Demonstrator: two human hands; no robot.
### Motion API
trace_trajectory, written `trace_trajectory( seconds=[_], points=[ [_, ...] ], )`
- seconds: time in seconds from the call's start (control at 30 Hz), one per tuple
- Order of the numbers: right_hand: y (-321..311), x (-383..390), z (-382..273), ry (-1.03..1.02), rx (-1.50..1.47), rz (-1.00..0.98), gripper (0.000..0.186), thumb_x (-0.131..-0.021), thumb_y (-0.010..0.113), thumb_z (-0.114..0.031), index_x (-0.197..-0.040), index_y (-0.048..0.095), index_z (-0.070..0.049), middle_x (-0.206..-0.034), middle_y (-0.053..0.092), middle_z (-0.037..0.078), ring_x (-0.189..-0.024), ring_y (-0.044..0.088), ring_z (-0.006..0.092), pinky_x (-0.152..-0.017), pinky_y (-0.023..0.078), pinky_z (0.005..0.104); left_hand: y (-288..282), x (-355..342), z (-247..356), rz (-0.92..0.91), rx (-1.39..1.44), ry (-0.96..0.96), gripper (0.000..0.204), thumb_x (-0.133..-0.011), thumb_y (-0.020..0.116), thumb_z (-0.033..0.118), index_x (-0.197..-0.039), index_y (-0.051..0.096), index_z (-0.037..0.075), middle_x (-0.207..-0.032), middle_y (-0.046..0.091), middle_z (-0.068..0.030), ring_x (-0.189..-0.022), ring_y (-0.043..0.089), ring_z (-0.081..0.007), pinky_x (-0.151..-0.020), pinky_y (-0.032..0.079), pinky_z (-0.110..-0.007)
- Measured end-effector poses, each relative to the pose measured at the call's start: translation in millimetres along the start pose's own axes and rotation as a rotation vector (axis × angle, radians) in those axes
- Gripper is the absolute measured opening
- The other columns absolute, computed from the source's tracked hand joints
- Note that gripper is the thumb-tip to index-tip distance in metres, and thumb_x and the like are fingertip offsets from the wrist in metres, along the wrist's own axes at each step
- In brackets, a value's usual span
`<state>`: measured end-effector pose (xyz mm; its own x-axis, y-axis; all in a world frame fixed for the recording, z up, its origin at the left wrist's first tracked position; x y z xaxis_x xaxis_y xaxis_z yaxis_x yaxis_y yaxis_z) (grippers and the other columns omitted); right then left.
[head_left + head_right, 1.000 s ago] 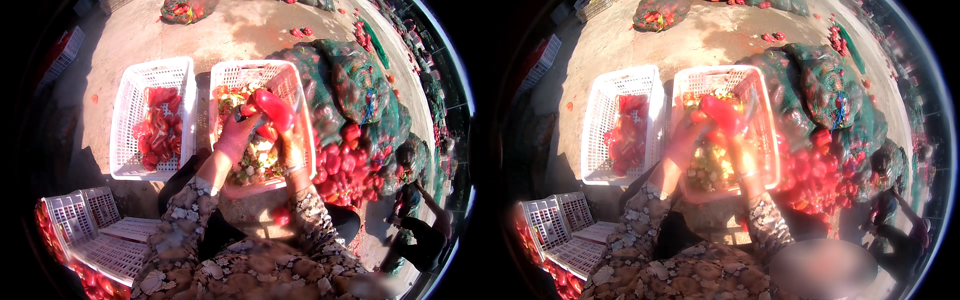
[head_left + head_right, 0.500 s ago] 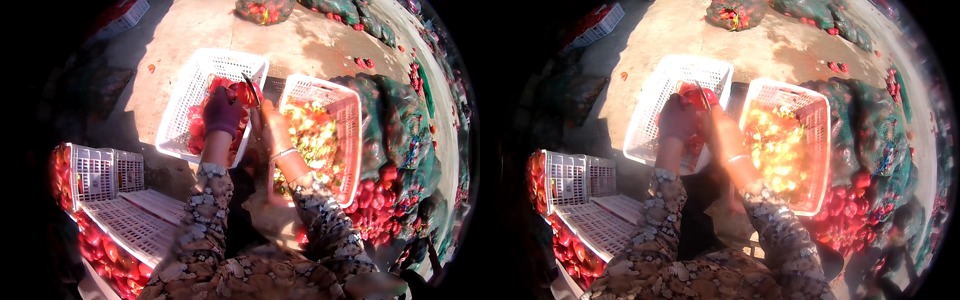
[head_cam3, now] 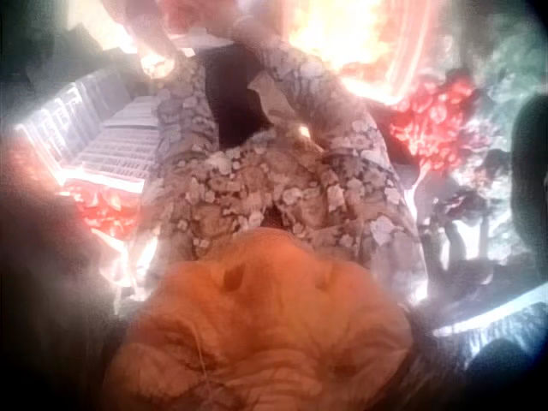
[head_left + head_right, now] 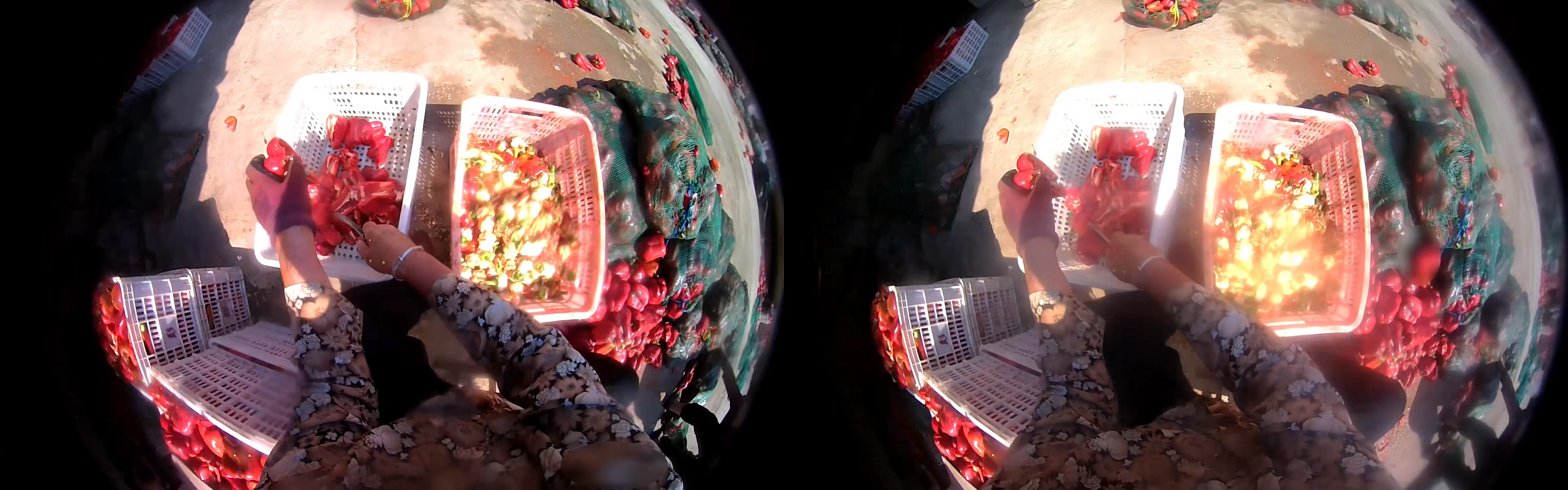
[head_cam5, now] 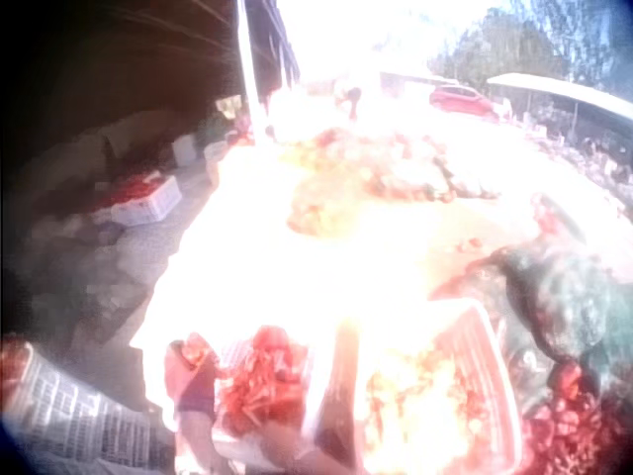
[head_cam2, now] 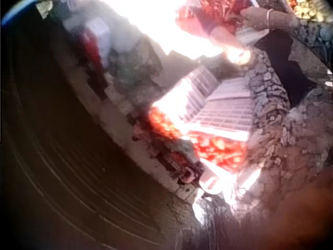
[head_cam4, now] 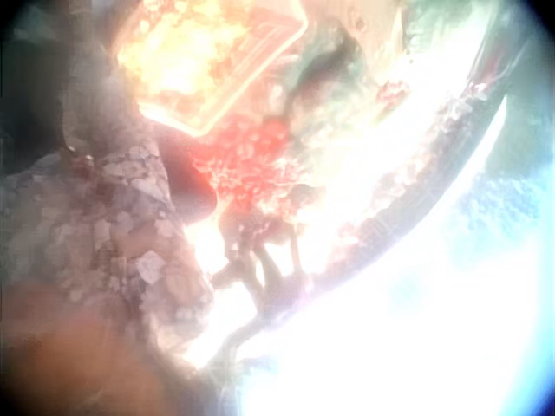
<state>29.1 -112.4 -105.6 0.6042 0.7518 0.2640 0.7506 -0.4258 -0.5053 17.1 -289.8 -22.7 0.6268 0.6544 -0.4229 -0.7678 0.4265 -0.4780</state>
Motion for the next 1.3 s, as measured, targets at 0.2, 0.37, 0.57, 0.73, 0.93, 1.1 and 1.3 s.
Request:
trace_trajectory(
  seconds=[0.2,0.37,0.57,0.73,0.93,1.1,1.3],
  points=[
    [-79.1,97.9,62.2,0.002,-0.201,0.727,0.016,-0.085,0.063,-0.013,-0.095,0.054,-0.003,-0.072,0.060,0.017,-0.067,0.062,0.0341,-0.063,0.047,0.0422,24.4,-7.3,-1.4,0.018,-0.682,0.331,0.075,-0.082,0.070,0.054,-0.126,0.052,-0.003,-0.113,0.059,-0.0227,-0.103,0.059,-0.0379,-0.090,0.049,-0.046],
    [-170.1,274.8,215.4,0.245,-0.206,1.262,0.009,-0.088,0.061,0.001,-0.090,0.054,-0.006,-0.070,0.046,-0.007,-0.059,0.042,0.0031,-0.052,0.034,0.0206,112.6,9.1,15.7,-0.501,0.459,-0.301,0.056,-0.087,0.073,0.016,-0.135,0.050,0.002,-0.124,0.060,-0.0158,-0.113,0.058,-0.0220,-0.091,0.050,-0.035],
    [-197.7,477.3,425.9,0.955,-0.109,1.809,0.017,-0.079,0.073,-0.003,-0.091,0.061,-0.001,-0.079,0.066,0.007,-0.063,0.060,0.0159,-0.055,0.051,0.0298,139.3,46.1,78.7,-0.617,0.200,-0.138,0.047,-0.090,0.071,0.019,-0.131,0.056,0.001,-0.123,0.062,-0.0080,-0.107,0.058,-0.0158,-0.093,0.047,-0.029],
    [-247.4,508.3,470.5,1.061,-0.434,1.943,0.028,-0.074,0.080,-0.014,-0.089,0.061,0.001,-0.081,0.068,0.012,-0.063,0.064,0.0211,-0.056,0.054,0.0335,166.0,84.6,111.9,-0.713,0.062,-0.098,0.047,-0.090,0.070,0.017,-0.132,0.055,0.000,-0.127,0.060,-0.0086,-0.109,0.057,-0.0170,-0.094,0.047,-0.030],
    [-308.1,499.3,507.3,1.278,-0.126,1.956,0.048,-0.064,0.087,-0.032,-0.091,0.063,-0.001,-0.090,0.069,0.019,-0.085,0.068,0.0337,-0.080,0.053,0.0425,211.1,125.0,156.4,-0.774,-0.081,-0.011,0.050,-0.089,0.071,0.016,-0.133,0.054,0.000,-0.127,0.060,-0.0099,-0.113,0.055,-0.0182,-0.096,0.045,-0.032],
    [-302.7,489.4,539.2,1.087,-0.129,1.998,0.052,-0.062,0.089,-0.035,-0.091,0.064,0.000,-0.089,0.070,0.019,-0.083,0.068,0.0349,-0.078,0.054,0.0432,240.5,146.7,171.6,-0.840,-0.079,0.033,0.043,-0.088,0.071,0.013,-0.129,0.059,0.006,-0.125,0.062,-0.0071,-0.112,0.057,-0.0153,-0.091,0.046,-0.029],
    [-309.2,463.5,498.8,1.284,-0.371,2.004,0.049,-0.063,0.087,-0.036,-0.087,0.067,0.002,-0.086,0.071,0.018,-0.080,0.070,0.0299,-0.077,0.054,0.0414,237.4,163.6,176.6,-0.870,-0.156,0.102,0.041,-0.087,0.071,0.014,-0.126,0.061,0.006,-0.121,0.064,-0.0062,-0.112,0.058,-0.0164,-0.090,0.046,-0.030]
  ],
)
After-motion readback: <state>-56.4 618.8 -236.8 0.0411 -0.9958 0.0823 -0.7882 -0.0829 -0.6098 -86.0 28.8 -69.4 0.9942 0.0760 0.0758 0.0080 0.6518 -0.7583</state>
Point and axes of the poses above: each hand's wrist, its own x-axis away from the middle knuckle, its own y-axis out of the palm, z = x × y, the point moved 4 cm from there along -x, towards the middle knuckle
